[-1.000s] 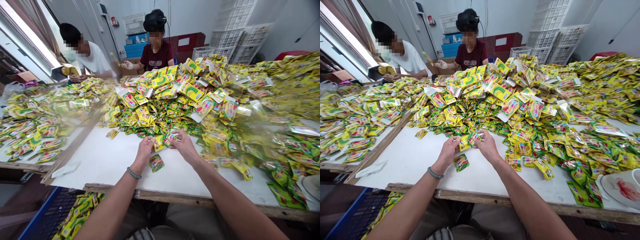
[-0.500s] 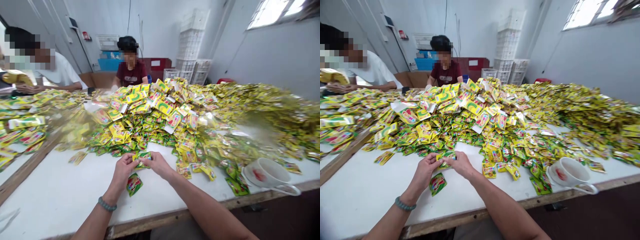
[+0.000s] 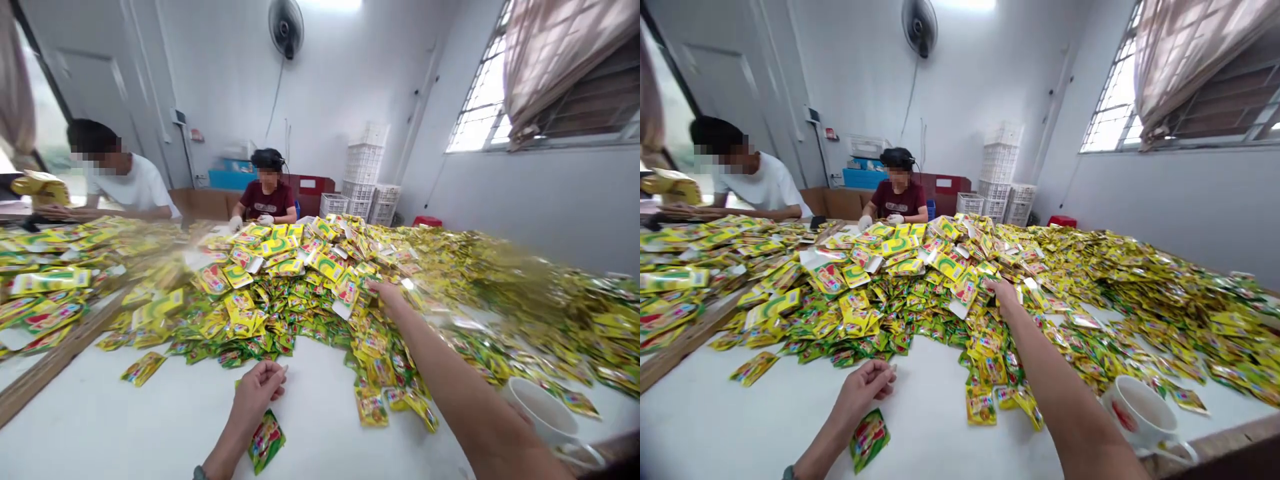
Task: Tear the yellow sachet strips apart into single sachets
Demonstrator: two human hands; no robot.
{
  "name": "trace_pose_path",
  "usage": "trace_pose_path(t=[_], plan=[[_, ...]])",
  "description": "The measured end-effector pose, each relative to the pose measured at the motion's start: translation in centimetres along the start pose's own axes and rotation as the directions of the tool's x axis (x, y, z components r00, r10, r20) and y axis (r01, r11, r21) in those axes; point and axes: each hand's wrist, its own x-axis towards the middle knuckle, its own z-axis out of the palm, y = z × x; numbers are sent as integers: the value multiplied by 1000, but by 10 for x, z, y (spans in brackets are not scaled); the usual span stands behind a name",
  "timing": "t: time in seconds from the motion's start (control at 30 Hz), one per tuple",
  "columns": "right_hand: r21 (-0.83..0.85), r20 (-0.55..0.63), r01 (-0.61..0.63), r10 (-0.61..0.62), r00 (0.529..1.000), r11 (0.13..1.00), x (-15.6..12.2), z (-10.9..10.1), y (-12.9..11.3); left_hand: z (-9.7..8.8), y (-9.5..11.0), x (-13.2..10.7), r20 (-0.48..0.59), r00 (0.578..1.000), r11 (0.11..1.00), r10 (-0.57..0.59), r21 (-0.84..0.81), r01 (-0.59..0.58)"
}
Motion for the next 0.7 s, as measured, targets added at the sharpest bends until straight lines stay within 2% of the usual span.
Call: trace_pose_path(t=[0.07, 0.13, 0.27, 0.33, 0.37, 0.4, 0.47, 0.53, 0.57, 0.6, 0.7], plan=[[-22, 26, -27, 28, 999, 999, -1, 15, 2, -1, -3, 4, -14, 1000, 1000, 4, -18, -5], [-37, 78, -33, 36, 996, 999, -11, 40, 6, -2, -6, 7, -27, 1000, 999, 11, -36, -12], [-45, 215, -16, 25, 976, 999, -53, 93, 13, -5, -6, 7, -45, 998, 997, 43, -56, -45], [-15, 347, -9, 14, 938, 1000, -80, 112, 14, -7, -4, 7, -65, 996, 995, 68, -64, -72], [28, 428, -34, 19, 904, 999, -93, 118, 13, -8, -3, 7, -79, 994, 994, 75, -75, -80], [82, 485, -62, 14, 875, 995, -105, 122, 13, -9, -1, 6, -100, 992, 992, 78, -95, -87], [164, 626, -103, -23, 780, 981, -127, 124, 11, -10, 3, 2, -140, 987, 981, 76, -168, -99], [197, 731, -147, -45, 681, 969, -143, 121, 11, -11, 9, -5, -123, 989, 962, 78, -250, -107], [199, 754, -172, -38, 656, 965, -149, 119, 13, -12, 12, -8, -89, 993, 954, 80, -281, -102], [196, 758, -205, -15, 652, 959, -154, 117, 15, -12, 15, -11, -44, 996, 950, 80, -300, -90], [218, 713, -311, 67, 698, 925, -162, 115, 27, -14, 19, -14, 31, 998, 950, 60, -309, -47]])
